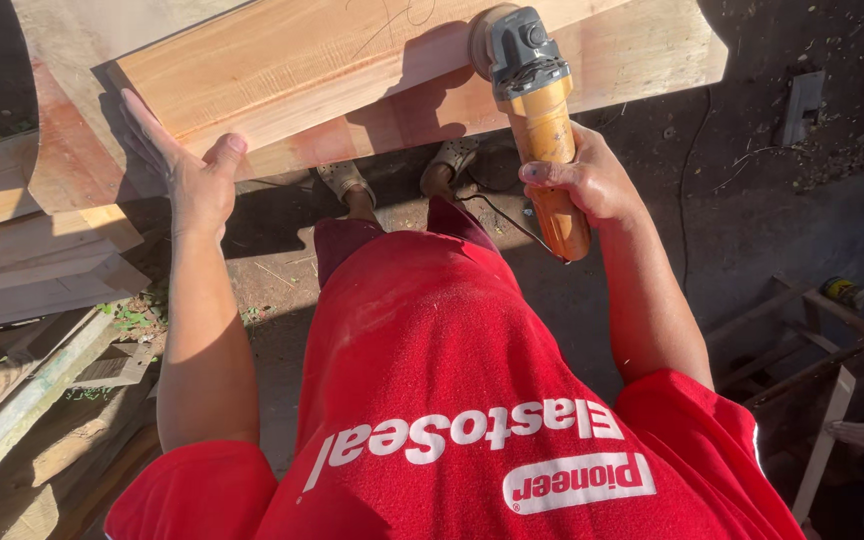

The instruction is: The person uses an angle grinder with a sanding disc to smooth the edges and surfaces of several wooden planks. They hold each plank with one hand and move the grinder along the wood, then set the finished pieces aside.

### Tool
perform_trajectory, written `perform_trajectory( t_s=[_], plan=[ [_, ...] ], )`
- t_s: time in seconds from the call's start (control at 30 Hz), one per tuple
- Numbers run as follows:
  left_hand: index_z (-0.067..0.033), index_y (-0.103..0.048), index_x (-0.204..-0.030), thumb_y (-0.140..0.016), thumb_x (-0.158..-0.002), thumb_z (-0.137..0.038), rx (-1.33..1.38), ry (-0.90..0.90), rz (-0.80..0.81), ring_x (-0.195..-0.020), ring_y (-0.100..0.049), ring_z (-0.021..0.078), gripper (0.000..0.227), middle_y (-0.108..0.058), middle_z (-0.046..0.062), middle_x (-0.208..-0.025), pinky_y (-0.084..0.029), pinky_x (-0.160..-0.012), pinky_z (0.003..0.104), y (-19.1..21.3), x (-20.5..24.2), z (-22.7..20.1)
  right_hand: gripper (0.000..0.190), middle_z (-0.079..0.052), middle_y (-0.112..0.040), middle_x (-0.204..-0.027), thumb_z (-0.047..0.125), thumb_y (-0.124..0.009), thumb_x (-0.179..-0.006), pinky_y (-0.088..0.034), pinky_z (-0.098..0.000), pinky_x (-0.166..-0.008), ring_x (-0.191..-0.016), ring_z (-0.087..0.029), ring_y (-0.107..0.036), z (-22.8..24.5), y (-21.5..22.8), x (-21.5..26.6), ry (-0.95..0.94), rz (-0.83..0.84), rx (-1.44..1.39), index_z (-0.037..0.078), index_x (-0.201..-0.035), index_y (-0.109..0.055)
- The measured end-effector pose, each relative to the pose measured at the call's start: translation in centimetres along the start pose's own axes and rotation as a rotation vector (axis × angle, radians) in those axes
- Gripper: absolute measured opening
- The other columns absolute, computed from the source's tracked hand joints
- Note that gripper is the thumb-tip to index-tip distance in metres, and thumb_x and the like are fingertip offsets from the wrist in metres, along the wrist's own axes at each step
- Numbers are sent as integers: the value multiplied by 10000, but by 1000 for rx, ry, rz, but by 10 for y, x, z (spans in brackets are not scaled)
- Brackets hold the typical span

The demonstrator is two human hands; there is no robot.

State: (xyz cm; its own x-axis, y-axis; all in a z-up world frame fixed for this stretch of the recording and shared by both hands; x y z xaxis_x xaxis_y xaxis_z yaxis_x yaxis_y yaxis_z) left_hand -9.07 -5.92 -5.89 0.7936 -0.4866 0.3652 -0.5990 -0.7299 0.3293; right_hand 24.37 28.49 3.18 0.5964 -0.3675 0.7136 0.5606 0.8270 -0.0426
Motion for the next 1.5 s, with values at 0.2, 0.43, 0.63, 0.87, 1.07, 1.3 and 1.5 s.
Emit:
perform_trajectory(
  t_s=[0.2, 0.43, 0.63, 0.87, 1.07, 1.3, 1.5],
  plan=[
    [-248, 112, -1687, -918, -959, -114, 104, 3, 26, -1690, -226, 295, 1267, -24, 118, -1821, -356, -1364, 465, 5, 2, 10, 460, -62, -658, -920, 179, -830, -753, -588, -341, -731, -773, -179, -676, 7, 93, -1, 20, -51, -12, 11, -1132, -631],
    [-250, 97, -1707, -927, -963, -72, 196, 7, 16, -1692, -185, 272, 1278, -41, 108, -1843, -266, -1363, 459, 15, -1, 33, 440, -70, -682, -925, 177, -812, -772, -610, -348, -755, -795, -187, -696, 12, 168, -1, 34, -101, -57, -3, -1137, -644],
    [-245, 100, -1702, -955, -969, -63, 239, 34, 11, -1687, -208, 284, 1297, -93, 117, -1845, -248, -1376, 457, 16, 0, 34, 444, -82, -689, -930, 172, -807, -788, -611, -356, -763, -794, -201, -699, 18, 203, 1, 79, -94, -98, 3, -1156, -624],
    [-213, 106, -1702, -945, -999, -76, 215, -14, 30, -1659, -178, 276, 1272, -88, 114, -1848, -201, -1346, 460, 14, 1, 27, 443, -113, -697, -905, 163, -780, -801, -616, -379, -725, -752, -226, -697, 19, 241, -1, 90, -176, -195, 12, -1186, -619],
    [-203, 120, -1701, -942, -969, -139, 167, 54, -10, -1699, -196, 289, 1291, -147, 132, -1838, -185, -1463, 485, 18, -3, 30, 424, -83, -663, -897, 129, -804, -790, -592, -348, -717, -742, -187, -679, 6, 166, -4, 96, 16, -104, -1, -1145, -612],
    [-226, 123, -1708, -926, -974, -149, 111, 39, -1, -1687, -166, 286, 1283, -112, 128, -1822, -180, -1431, 474, 18, -4, 32, 430, -76, -687, -927, 154, -805, -816, -592, -335, -747, -778, -175, -690, -6, 163, -11, 103, 49, -64, -3, -1173, -625],
    [-241, 160, -1676, -903, -1006, -155, 91, 32, 18, -1658, -231, 297, 1259, -146, 140, -1844, -261, -1382, 466, 14, -4, 34, 366, -128, -685, -905, 134, -723, -832, -609, -382, -707, -746, -230, -693, 16, 226, 6, 149, -106, -178, -4, -1147, -598]
  ],
)
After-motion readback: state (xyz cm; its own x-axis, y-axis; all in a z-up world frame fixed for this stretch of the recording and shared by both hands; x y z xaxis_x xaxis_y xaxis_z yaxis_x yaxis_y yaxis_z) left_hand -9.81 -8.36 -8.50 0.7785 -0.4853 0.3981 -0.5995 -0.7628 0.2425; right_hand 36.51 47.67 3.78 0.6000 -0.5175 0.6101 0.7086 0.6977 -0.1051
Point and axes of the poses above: each hand's wrist, its own x-axis away from the middle knuckle, its own y-axis out of the back of the hand, z = x × y, the point moved 9 cm from there along -x, towards the middle knuckle
